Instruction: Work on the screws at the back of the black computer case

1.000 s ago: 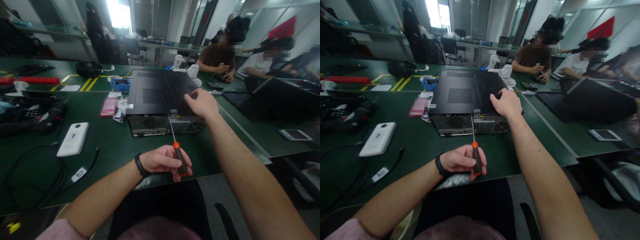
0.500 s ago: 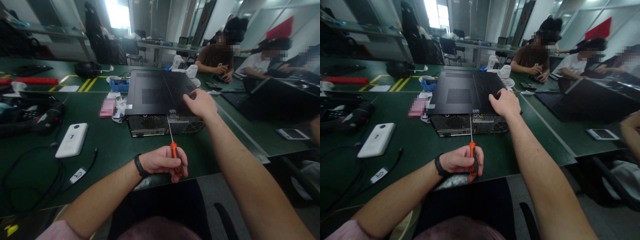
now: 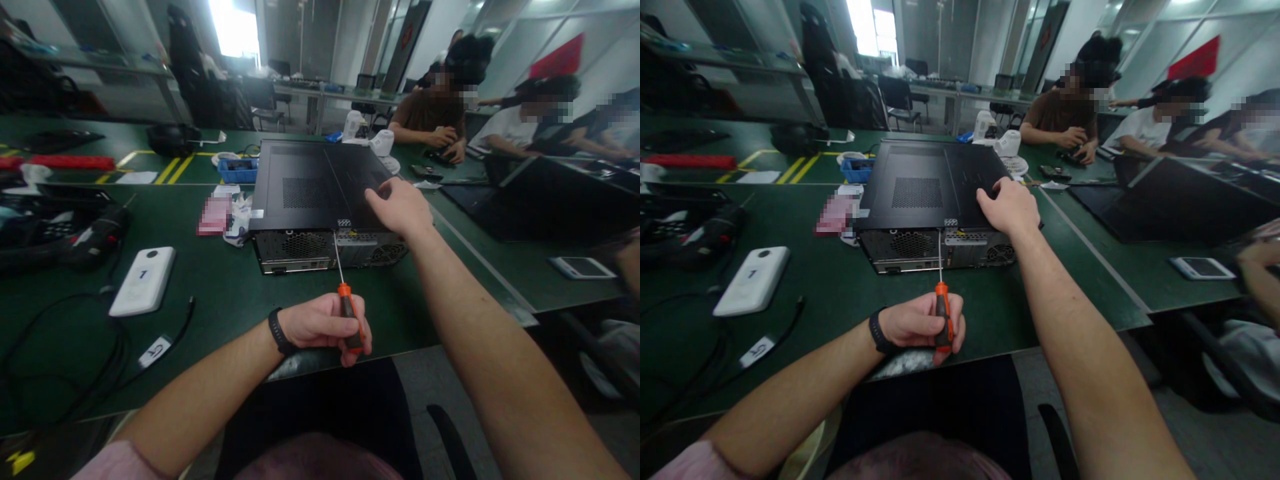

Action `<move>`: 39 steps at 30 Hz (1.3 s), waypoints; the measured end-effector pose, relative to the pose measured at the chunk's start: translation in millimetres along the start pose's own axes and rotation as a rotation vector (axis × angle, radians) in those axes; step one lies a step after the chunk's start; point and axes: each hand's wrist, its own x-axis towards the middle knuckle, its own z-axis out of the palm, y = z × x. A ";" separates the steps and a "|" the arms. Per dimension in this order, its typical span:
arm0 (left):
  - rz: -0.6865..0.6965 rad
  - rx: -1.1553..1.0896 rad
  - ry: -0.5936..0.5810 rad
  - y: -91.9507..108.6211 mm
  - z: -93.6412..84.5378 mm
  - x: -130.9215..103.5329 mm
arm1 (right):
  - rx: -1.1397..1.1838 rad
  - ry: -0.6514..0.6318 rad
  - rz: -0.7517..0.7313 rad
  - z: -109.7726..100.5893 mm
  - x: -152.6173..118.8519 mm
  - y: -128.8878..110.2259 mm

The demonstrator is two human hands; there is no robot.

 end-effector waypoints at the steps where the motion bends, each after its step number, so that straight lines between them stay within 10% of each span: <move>1: 0.001 0.003 0.002 0.0 0.0 0.0 | -0.001 -0.002 0.000 -0.4 -0.3 -0.4; 28: 0.001 0.032 0.050 0.1 -5.7 -1.8 | 0.242 0.151 0.011 -1.3 -13.3 2.6; 39: -0.003 0.034 0.061 3.8 -0.6 0.6 | 0.806 0.355 -0.197 -16.6 -159.9 -6.6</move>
